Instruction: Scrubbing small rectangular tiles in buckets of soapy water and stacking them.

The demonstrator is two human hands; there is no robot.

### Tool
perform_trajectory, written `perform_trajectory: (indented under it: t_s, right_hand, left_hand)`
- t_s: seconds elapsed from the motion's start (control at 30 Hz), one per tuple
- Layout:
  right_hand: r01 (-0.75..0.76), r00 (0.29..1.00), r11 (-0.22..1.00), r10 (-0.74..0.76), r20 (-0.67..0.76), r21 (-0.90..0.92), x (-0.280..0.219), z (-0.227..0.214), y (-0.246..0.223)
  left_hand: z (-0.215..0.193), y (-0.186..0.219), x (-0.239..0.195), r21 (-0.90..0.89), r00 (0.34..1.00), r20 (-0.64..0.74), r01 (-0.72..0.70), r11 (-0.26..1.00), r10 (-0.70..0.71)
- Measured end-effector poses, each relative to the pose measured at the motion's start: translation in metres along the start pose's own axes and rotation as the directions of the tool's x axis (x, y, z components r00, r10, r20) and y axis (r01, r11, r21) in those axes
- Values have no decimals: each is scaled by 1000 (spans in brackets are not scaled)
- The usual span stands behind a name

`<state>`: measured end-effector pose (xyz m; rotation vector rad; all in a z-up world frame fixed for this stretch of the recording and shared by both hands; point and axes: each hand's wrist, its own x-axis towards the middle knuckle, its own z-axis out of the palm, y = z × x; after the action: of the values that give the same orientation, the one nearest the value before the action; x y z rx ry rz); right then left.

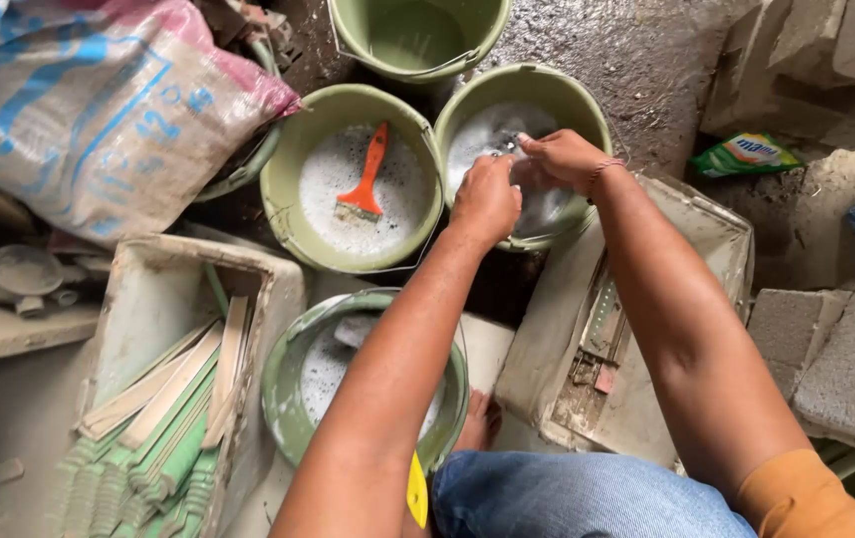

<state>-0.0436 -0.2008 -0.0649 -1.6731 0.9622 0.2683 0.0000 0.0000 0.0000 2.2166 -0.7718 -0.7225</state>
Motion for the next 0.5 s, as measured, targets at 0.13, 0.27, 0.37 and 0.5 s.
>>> perform_trajectory:
  t_s: [0.13,0.27,0.37,0.5]
  right_hand:
    - [-182,959,942,106,261,284,-44,-1,-53]
    - [73,988,926,-118,-99,-371,23,-9,5]
    - [-21,994,999,25,105,-44,-31,-11,-47]
    - [98,993,995,-99,-57,-14,34,-17,11]
  left_hand:
    - [20,-13,29,47,986,129,99,994,-104]
    - [35,-11,44,75,938,206,271,960,-281]
    - [18,7,40,63,904,218,363,930,-368]
    - [73,-53,87,21,855,216,478,878,-471]
